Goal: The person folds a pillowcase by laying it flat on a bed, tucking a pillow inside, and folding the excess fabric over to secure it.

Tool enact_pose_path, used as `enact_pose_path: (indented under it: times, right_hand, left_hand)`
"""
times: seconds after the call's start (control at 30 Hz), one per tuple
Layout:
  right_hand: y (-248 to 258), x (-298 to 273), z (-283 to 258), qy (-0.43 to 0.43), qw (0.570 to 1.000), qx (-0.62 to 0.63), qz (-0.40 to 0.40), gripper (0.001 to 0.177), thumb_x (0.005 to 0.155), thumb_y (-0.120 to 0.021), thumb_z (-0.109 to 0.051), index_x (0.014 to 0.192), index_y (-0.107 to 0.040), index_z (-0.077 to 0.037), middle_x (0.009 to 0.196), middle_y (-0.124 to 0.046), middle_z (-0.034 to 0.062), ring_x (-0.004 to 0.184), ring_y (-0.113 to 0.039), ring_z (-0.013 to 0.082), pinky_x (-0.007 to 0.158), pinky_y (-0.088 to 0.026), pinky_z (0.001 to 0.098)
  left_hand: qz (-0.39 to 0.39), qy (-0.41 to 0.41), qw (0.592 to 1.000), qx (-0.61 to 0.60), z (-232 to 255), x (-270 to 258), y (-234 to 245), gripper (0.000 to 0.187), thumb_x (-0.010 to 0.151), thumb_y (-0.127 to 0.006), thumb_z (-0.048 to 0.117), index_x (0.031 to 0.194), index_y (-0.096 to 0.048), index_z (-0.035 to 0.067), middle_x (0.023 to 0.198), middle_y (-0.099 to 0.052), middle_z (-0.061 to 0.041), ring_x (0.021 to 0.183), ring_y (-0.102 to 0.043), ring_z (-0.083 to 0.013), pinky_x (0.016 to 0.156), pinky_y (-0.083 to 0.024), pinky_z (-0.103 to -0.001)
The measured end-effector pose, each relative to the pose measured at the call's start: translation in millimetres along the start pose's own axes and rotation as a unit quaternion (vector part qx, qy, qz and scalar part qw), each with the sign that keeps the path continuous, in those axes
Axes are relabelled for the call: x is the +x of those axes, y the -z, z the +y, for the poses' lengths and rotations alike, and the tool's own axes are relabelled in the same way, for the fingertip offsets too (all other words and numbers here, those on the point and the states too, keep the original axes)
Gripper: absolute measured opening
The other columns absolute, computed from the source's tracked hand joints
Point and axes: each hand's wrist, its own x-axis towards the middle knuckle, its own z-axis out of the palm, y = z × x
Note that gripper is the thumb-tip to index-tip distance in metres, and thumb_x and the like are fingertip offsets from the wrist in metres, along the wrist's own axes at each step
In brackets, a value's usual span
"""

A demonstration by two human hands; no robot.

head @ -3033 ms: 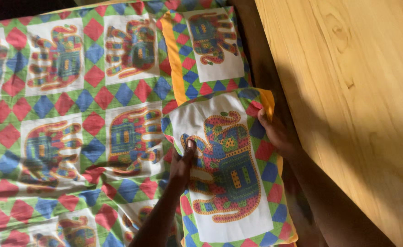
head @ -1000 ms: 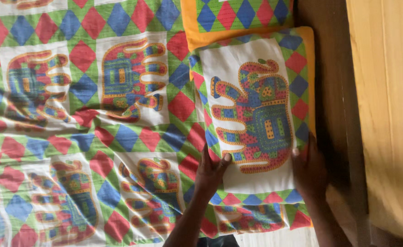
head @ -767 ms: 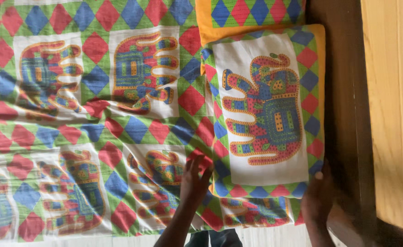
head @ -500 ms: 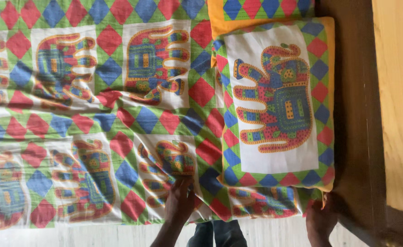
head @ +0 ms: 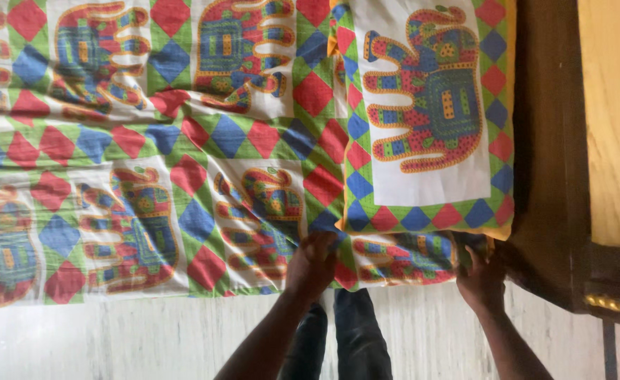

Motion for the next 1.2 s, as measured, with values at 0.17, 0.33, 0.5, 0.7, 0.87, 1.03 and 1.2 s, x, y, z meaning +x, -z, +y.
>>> enact_pose_path:
  times: [0.17, 0.33, 0.5, 0.7, 0.87, 1.03, 1.2]
  right_hand:
    - [21.3, 9.9, 7.1, 0.055, 0.997, 0.030, -0.041, 0.053, 0.083, -0.071, -0.020, 0.135, -0.065, -0.011, 0.125, -0.063, 0.0233, 0.120, -0.058, 0.0421, 0.105, -0.048, 0.0531]
    - [53.9, 12.9, -8.7, 0.173, 0.982, 0.024, 0.066, 0.055, 0.069, -0.075, -0.011, 0.123, -0.068, -0.008, 0.130, -0.060, 0.0284, 0.124, -0.055, 0.0462, 0.105, -0.045, 0.0538]
    - [81.8, 4.4, -29.1, 0.161, 0.986, 0.039, -0.016, 0.051, 0.076, -0.073, -0.004, 0.127, -0.068, -0.008, 0.123, -0.062, 0.0254, 0.116, -0.056, 0.0445, 0.100, -0.047, 0.0537]
    - [105.3, 8.9, -59.0, 0.211, 0.945, -0.154, -0.196, 0.039, 0.071, -0.076, -0.004, 0.109, -0.068, -0.011, 0.114, -0.063, 0.0142, 0.114, -0.061, 0.0344, 0.092, -0.051, 0.0460]
    - [102.2, -3.6, -47.8, 0.347, 0.936, 0.057, -0.029, 0.049, 0.061, -0.081, -0.012, 0.107, -0.068, -0.002, 0.100, -0.066, 0.0167, 0.101, -0.062, 0.0391, 0.082, -0.051, 0.0520]
    - [91.2, 1.7, -28.9, 0.292, 0.953, 0.059, -0.055, 0.015, 0.086, -0.068, -0.008, 0.100, -0.071, -0.011, 0.098, -0.068, 0.0108, 0.094, -0.067, 0.0329, 0.076, -0.055, 0.0452]
    - [96.7, -0.3, -19.1, 0.321, 0.945, 0.036, -0.045, 0.014, 0.087, -0.067, -0.015, 0.101, -0.070, -0.012, 0.092, -0.066, 0.0098, 0.087, -0.068, 0.0325, 0.075, -0.055, 0.0457]
  left_hand:
    - [-0.040, 0.034, 0.997, -0.061, 39.5, -2.1, -56.5, 0.031, 0.085, -0.071, 0.008, 0.115, -0.066, 0.008, 0.112, -0.071, -0.015, 0.104, -0.069, -0.0377, 0.087, -0.057, -0.046]
    - [-0.064, 0.084, 0.992, -0.067, 73.2, -1.6, -92.6, 0.033, 0.082, -0.069, 0.007, 0.115, -0.068, 0.008, 0.113, -0.071, -0.016, 0.104, -0.069, -0.0371, 0.083, -0.056, -0.047]
    - [-0.050, 0.098, 0.993, -0.050, 84.0, -11.4, -129.1, 0.032, 0.083, -0.072, 0.011, 0.115, -0.069, 0.009, 0.114, -0.071, -0.018, 0.104, -0.068, -0.0392, 0.083, -0.057, -0.049]
    - [-0.084, 0.176, 0.980, -0.021, 104.1, -24.4, -149.4, 0.033, 0.084, -0.073, 0.016, 0.116, -0.069, 0.013, 0.120, -0.069, -0.012, 0.103, -0.068, -0.0385, 0.082, -0.056, -0.049]
    - [-0.065, 0.078, 0.993, 0.067, 111.8, -34.9, -169.9, 0.043, 0.064, -0.082, 0.017, 0.104, -0.069, 0.010, 0.111, -0.066, -0.012, 0.108, -0.062, -0.0409, 0.086, -0.052, -0.051]
    - [-0.065, -0.013, 0.990, 0.124, 84.7, -50.3, -192.5, 0.031, 0.077, -0.073, 0.005, 0.106, -0.068, 0.015, 0.113, -0.065, -0.006, 0.109, -0.062, -0.0331, 0.087, -0.054, -0.045]
    - [-0.104, 0.024, 0.987, 0.121, 79.8, -57.6, -196.8, 0.036, 0.071, -0.068, -0.002, 0.105, -0.065, 0.012, 0.109, -0.063, -0.009, 0.107, -0.061, -0.0361, 0.085, -0.053, -0.047]
